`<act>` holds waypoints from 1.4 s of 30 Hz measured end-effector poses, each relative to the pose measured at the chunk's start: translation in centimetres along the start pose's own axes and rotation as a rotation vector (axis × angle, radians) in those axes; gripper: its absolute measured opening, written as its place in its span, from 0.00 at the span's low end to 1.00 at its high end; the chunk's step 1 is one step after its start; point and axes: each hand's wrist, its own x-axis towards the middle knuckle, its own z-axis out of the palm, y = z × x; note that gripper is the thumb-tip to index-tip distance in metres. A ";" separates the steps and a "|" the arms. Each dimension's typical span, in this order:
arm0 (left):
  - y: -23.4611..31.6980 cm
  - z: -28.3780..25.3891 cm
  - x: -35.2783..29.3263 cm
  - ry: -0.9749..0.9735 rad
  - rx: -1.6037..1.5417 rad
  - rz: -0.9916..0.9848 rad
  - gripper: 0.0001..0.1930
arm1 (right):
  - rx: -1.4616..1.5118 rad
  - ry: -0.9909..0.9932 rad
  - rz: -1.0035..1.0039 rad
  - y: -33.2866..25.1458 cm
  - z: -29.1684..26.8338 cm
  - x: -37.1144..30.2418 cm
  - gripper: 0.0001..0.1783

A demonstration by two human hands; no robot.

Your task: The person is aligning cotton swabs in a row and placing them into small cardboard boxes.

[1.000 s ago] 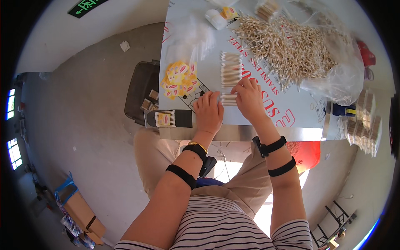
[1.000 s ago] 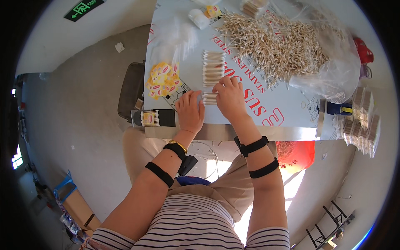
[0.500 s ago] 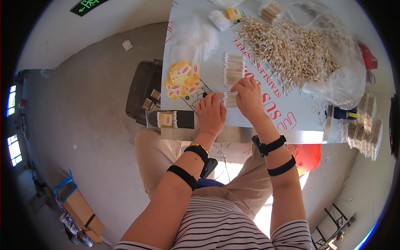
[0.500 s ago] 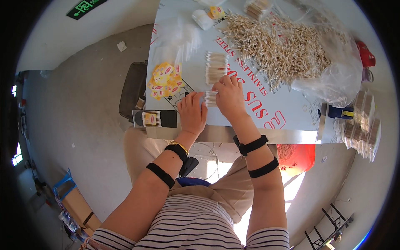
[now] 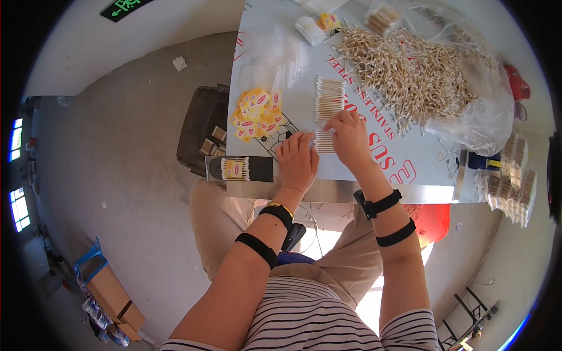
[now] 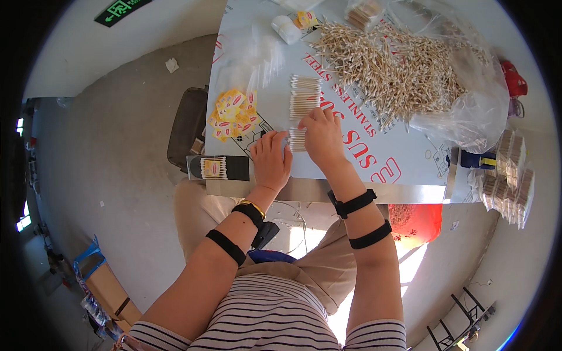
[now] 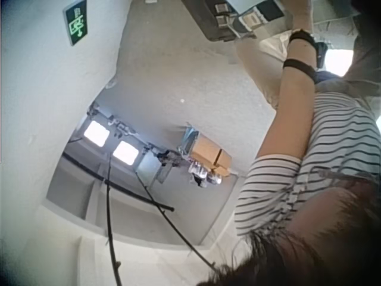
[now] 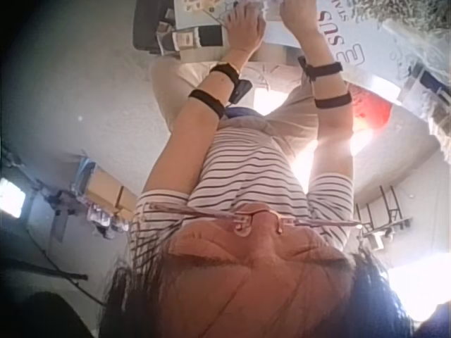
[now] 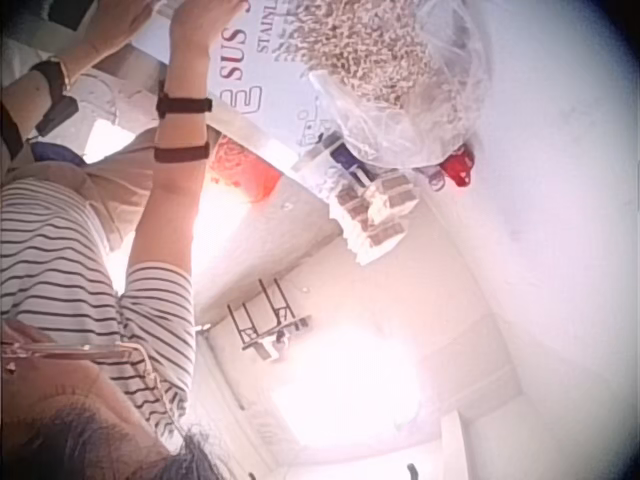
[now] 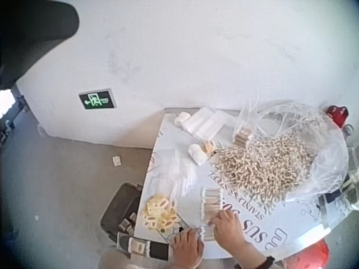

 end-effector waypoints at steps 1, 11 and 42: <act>0.0 0.0 0.0 -0.002 0.005 -0.003 0.19 | 0.018 -0.009 0.007 -0.2 0.0 -0.3 0.13; -0.2 0.2 0.0 0.025 0.058 0.039 0.23 | 0.031 0.032 0.001 -0.4 -0.2 -1.3 0.14; -0.5 0.5 -0.2 -0.002 0.064 0.029 0.24 | 0.186 0.080 0.114 0.9 -2.1 -6.4 0.27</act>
